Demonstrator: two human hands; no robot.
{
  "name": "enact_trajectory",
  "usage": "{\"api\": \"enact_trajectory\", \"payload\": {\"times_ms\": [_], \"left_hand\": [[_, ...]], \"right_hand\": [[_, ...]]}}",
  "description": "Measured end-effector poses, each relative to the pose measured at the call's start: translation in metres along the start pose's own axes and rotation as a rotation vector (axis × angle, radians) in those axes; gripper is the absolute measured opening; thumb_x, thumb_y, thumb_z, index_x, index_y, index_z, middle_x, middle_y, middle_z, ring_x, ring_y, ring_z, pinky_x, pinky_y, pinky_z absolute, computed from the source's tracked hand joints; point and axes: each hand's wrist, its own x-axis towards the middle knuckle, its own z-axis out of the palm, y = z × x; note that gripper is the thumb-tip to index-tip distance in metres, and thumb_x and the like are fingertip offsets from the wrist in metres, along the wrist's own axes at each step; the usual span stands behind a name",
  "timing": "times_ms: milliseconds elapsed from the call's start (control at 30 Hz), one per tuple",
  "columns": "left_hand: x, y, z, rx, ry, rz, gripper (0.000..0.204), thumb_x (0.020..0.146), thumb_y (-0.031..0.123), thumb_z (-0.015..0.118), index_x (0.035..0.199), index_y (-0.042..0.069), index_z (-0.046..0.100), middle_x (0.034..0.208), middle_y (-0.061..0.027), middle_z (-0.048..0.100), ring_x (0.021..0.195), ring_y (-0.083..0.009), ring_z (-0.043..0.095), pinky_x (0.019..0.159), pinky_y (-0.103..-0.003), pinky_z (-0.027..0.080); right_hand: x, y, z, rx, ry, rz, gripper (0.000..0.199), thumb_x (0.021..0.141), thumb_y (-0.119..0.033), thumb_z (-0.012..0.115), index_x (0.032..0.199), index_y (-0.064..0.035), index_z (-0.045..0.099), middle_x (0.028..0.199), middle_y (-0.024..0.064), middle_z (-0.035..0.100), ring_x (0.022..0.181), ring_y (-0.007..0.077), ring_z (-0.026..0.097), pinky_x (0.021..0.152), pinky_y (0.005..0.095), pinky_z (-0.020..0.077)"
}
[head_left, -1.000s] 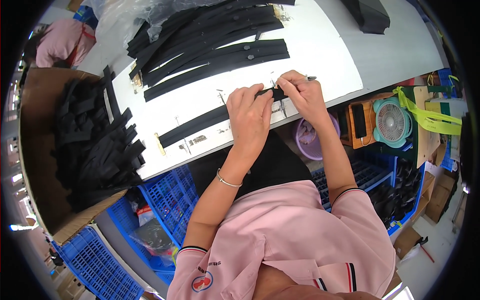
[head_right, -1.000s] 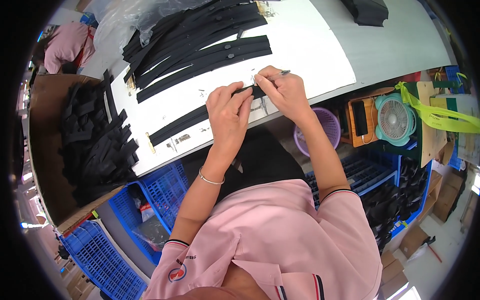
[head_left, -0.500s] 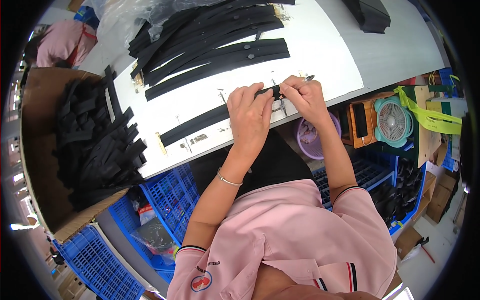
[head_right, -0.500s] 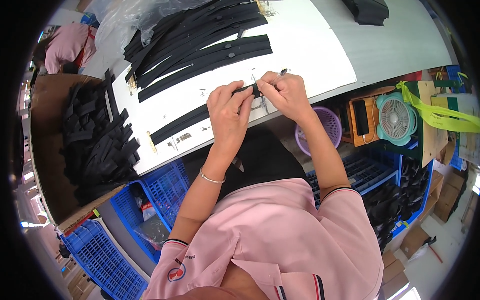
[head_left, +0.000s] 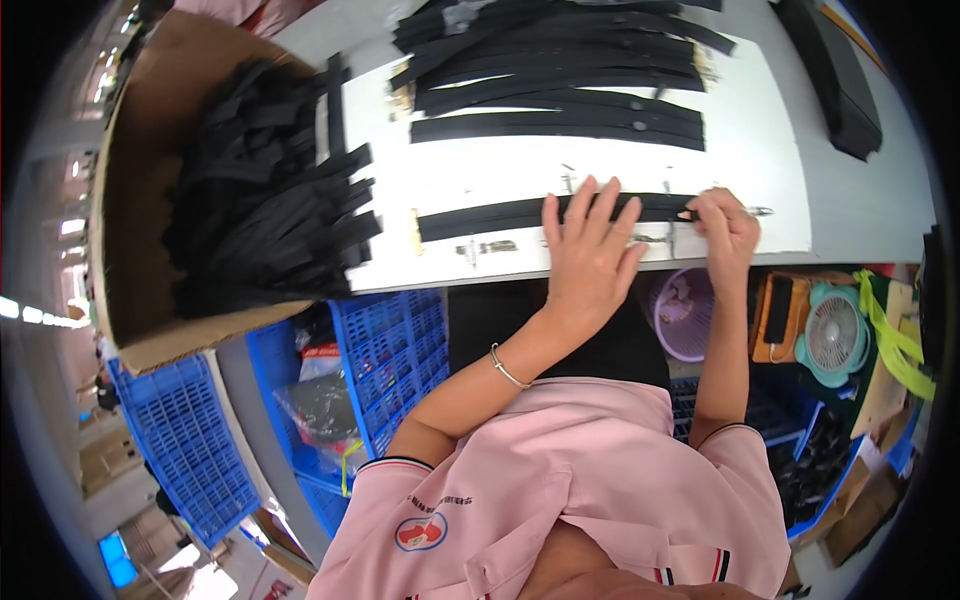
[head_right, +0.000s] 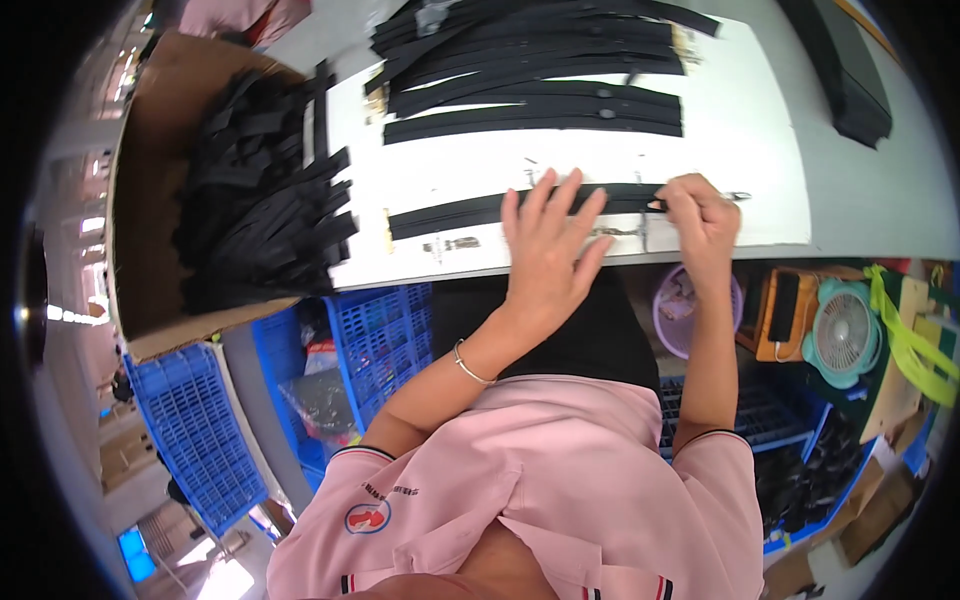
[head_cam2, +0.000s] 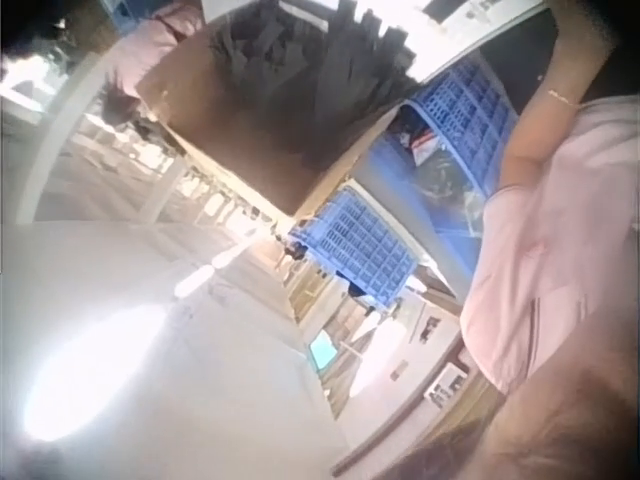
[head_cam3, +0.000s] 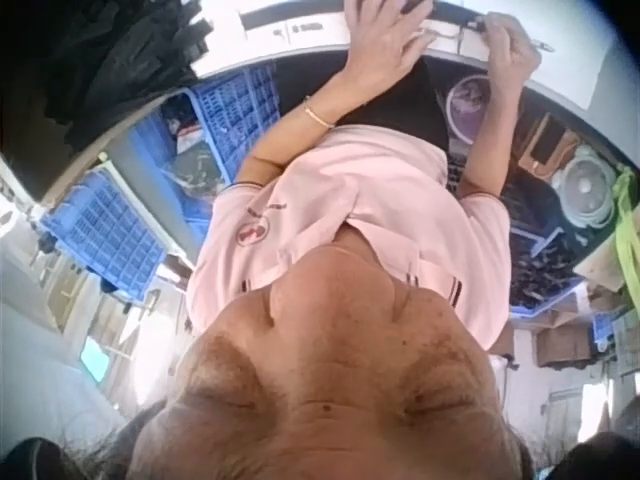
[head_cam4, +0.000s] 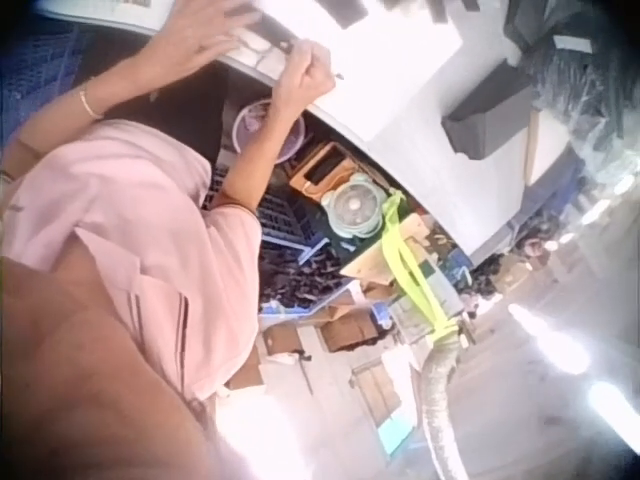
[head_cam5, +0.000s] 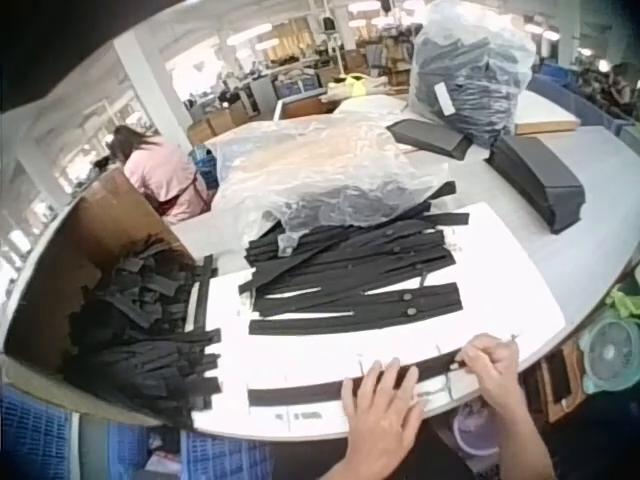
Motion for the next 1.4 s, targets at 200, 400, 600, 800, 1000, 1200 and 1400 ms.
{"api": "enact_trajectory", "payload": {"times_ms": [200,400,600,800,1000,1200,1400], "left_hand": [[0.039,-0.029,0.002,-0.077,-0.031,0.032,0.045,0.096,0.023,0.071,0.137,0.006,0.062,0.149,-0.0204,0.051,0.146,-0.0396,0.040,0.120,-0.067,0.016],[0.058,-0.050,-0.013,-0.212,-0.026,-0.005,0.042,0.097,0.025,0.071,0.134,0.005,0.065,0.149,-0.0211,0.054,0.147,-0.0408,0.041,0.124,-0.060,0.020],[-0.016,-0.100,-0.106,0.223,0.087,-0.159,0.037,0.097,0.010,0.066,0.134,0.009,0.067,0.153,-0.0163,0.053,0.153,-0.0406,0.032,0.127,-0.054,0.015],[-0.067,-0.168,-0.178,0.646,0.192,-0.373,0.033,0.087,0.011,0.076,0.120,0.011,0.069,0.151,-0.0161,0.052,0.153,-0.0436,0.030,0.124,-0.063,0.015],[-0.038,-0.144,-0.155,0.493,0.359,-0.229,0.012,0.084,0.010,0.081,0.087,0.010,0.069,0.136,-0.0105,0.066,0.144,-0.0383,0.047,0.125,-0.058,0.020],[-0.005,-0.063,-0.049,0.070,0.108,-0.075,0.010,0.091,0.004,0.073,0.100,0.008,0.070,0.130,-0.0093,0.069,0.134,-0.0313,0.059,0.120,-0.051,0.034],[0.000,-0.030,-0.009,-0.073,0.042,0.014,0.020,0.092,0.004,0.073,0.112,0.006,0.071,0.135,-0.0132,0.068,0.137,-0.0330,0.057,0.121,-0.053,0.032]], "right_hand": [[0.000,0.004,0.002,0.039,0.098,0.060,0.019,0.102,-0.010,0.061,0.091,-0.0003,0.073,0.078,0.0009,0.067,0.063,0.0038,0.053,0.057,0.0200,0.0406],[0.003,0.008,0.006,0.062,0.078,0.138,0.019,0.104,-0.013,0.062,0.100,0.0001,0.076,0.084,0.0023,0.071,0.065,0.0044,0.056,0.058,0.0195,0.0411],[0.009,-0.005,0.021,-0.080,-0.030,-0.033,0.024,0.105,-0.009,0.059,0.123,-0.0016,0.073,0.094,0.0066,0.073,0.081,0.0107,0.066,0.074,0.0259,0.0506],[0.017,-0.018,0.024,-0.190,-0.020,-0.109,0.030,0.101,-0.007,0.064,0.131,-0.0049,0.070,0.102,0.0079,0.075,0.090,0.0142,0.062,0.084,0.0284,0.0490],[0.020,-0.018,0.025,-0.396,-0.012,-0.278,0.029,0.101,-0.013,0.064,0.130,-0.0091,0.070,0.106,0.0017,0.078,0.089,0.0172,0.062,0.087,0.0333,0.0472],[0.012,-0.012,0.022,-0.333,0.066,-0.213,0.028,0.104,-0.012,0.062,0.130,-0.0091,0.070,0.103,0.0011,0.079,0.087,0.0159,0.061,0.084,0.0309,0.0470],[0.006,-0.019,0.025,-0.429,0.104,-0.394,0.028,0.095,-0.007,0.069,0.123,-0.0065,0.071,0.096,0.0056,0.078,0.087,0.0227,0.068,0.083,0.0343,0.0500]]}}
